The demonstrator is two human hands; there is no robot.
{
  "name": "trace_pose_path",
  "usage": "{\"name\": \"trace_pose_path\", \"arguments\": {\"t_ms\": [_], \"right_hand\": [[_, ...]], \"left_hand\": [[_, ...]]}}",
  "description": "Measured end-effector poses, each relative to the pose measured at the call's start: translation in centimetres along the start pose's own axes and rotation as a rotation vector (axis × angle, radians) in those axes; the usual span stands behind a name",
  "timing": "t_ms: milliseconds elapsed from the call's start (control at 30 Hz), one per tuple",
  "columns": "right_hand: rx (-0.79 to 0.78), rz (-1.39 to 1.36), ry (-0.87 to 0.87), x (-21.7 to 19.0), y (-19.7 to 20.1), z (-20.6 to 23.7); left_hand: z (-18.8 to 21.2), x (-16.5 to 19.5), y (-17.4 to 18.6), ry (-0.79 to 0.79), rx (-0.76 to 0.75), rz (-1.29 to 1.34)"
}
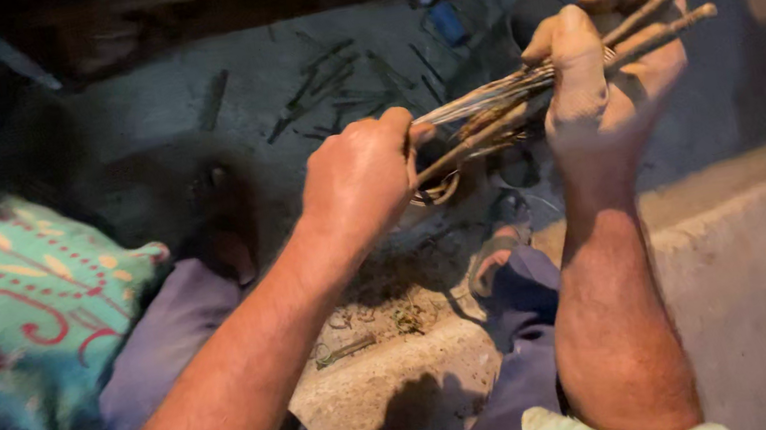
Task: The person sits on the floor and weaves thin dried plant fibers around two wooden sticks to form a broom head. They repeatedly wrap, pull, and tighten the fibers by hand, occasionally separating strands and adjusting the bundle.
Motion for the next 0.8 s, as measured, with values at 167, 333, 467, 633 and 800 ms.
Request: {"name": "trace_pose_path", "arguments": {"t_ms": [167,333,467,633,800], "right_hand": [[0.014,-0.071,-0.081,0.7,0.4,-0.4],[0.008,0.013,-0.099,1.0,2.0,-0.6],[-0.007,0.175,-0.153,1.5,2.9,1.0],[0.177,0.415,-0.148,0.0,6.2,4.7],[0.031,0.126,-0.573,4.8,2.9,9.0]], "left_hand": [[0.0,-1.2,-2.0,-0.191,-0.181,0.404],[3.4,-2.3,-7.3,0.165,-0.584,0.974],[4.0,-1.2,-8.9,0.286,-0.679,1.212],[3.1,-1.3,-9.6,0.320,-0.674,1.237],[1.9,-2.4,-10.0,0.239,-0.547,1.037]]}}
Point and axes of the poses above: each hand's wrist, its own z-axis away from the middle knuckle, its own y-axis out of the back of the hand, x = y × z, the point moved 10 cm from there along -z, towards the middle knuckle, and after that the axes turned 5 degrees about z, right-handed, at the moved point
